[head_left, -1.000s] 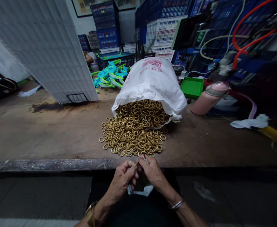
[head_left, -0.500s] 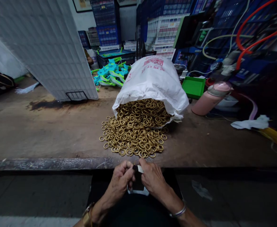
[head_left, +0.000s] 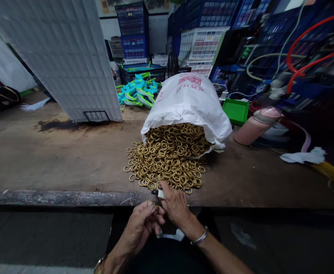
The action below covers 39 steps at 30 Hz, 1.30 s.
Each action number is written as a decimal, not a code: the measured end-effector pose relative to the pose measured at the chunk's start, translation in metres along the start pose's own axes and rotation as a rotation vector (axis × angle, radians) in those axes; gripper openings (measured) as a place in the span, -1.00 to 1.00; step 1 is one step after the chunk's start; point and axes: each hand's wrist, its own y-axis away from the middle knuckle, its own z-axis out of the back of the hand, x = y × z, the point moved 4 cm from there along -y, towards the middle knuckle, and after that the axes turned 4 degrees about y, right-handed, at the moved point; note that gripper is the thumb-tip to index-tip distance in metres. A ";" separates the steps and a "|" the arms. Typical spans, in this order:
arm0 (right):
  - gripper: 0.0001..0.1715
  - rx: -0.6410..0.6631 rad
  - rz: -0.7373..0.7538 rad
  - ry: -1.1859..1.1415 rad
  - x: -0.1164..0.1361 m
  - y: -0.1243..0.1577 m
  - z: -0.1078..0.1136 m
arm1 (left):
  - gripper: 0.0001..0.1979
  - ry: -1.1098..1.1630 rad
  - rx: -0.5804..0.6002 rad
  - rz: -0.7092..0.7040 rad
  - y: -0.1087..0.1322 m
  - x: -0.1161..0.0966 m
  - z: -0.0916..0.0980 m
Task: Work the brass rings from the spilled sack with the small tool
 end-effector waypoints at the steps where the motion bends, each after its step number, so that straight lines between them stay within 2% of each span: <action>1: -0.67 0.016 -0.007 0.022 0.001 -0.002 -0.003 | -0.79 0.045 -0.004 -0.009 0.000 -0.002 0.001; 4: -0.68 0.042 -0.036 0.082 0.002 -0.005 -0.008 | -0.86 0.150 0.012 -0.007 0.000 -0.006 0.005; 7: -0.69 0.032 -0.039 0.090 0.001 -0.007 -0.010 | -0.83 0.230 0.023 0.047 -0.001 -0.006 0.009; 9: -0.73 0.002 -0.051 0.054 -0.001 -0.009 -0.008 | -0.86 0.274 0.001 0.068 -0.004 -0.005 0.012; 11: -0.77 -0.046 -0.075 -0.040 -0.006 -0.011 -0.005 | -0.81 0.288 -0.048 0.061 -0.007 -0.005 0.015; 13: -0.82 -0.110 -0.089 -0.224 -0.011 -0.015 0.000 | -0.78 0.257 -0.097 0.026 -0.012 -0.006 0.016; 16: -0.86 -0.160 -0.128 -0.635 -0.016 -0.017 0.005 | -0.80 0.151 -0.130 -0.024 -0.019 -0.008 0.014; 20: -0.76 -0.034 -0.252 -1.160 -0.009 -0.010 0.000 | -0.68 0.024 -0.146 -0.137 -0.027 -0.007 0.006; 23: -0.71 0.057 -0.288 -1.378 0.003 -0.001 -0.006 | -0.72 -0.083 -0.153 -0.218 -0.029 -0.005 0.001; 26: -0.70 0.064 -0.255 -1.336 0.006 0.003 -0.006 | -0.71 -0.184 -0.186 -0.241 -0.029 -0.005 0.001; 29: -0.70 0.005 -0.188 -1.092 0.000 0.002 0.002 | -0.71 -0.334 -0.226 -0.287 -0.026 -0.012 0.004; 32: -0.69 -0.049 -0.160 -0.911 -0.006 0.001 0.012 | -0.78 -0.602 -0.217 -0.433 -0.021 -0.021 0.005; 35: -0.69 -0.047 -0.065 -0.787 -0.003 0.000 0.019 | -0.84 -0.851 -0.184 -0.548 -0.018 -0.025 0.003; 37: -0.70 -0.020 -0.018 -0.746 0.001 0.000 0.019 | -0.85 -0.891 -0.170 -0.572 -0.017 -0.026 0.001; 39: -0.68 0.003 -0.036 -0.779 0.002 -0.002 0.016 | -0.86 -0.826 -0.154 -0.552 -0.016 -0.026 -0.001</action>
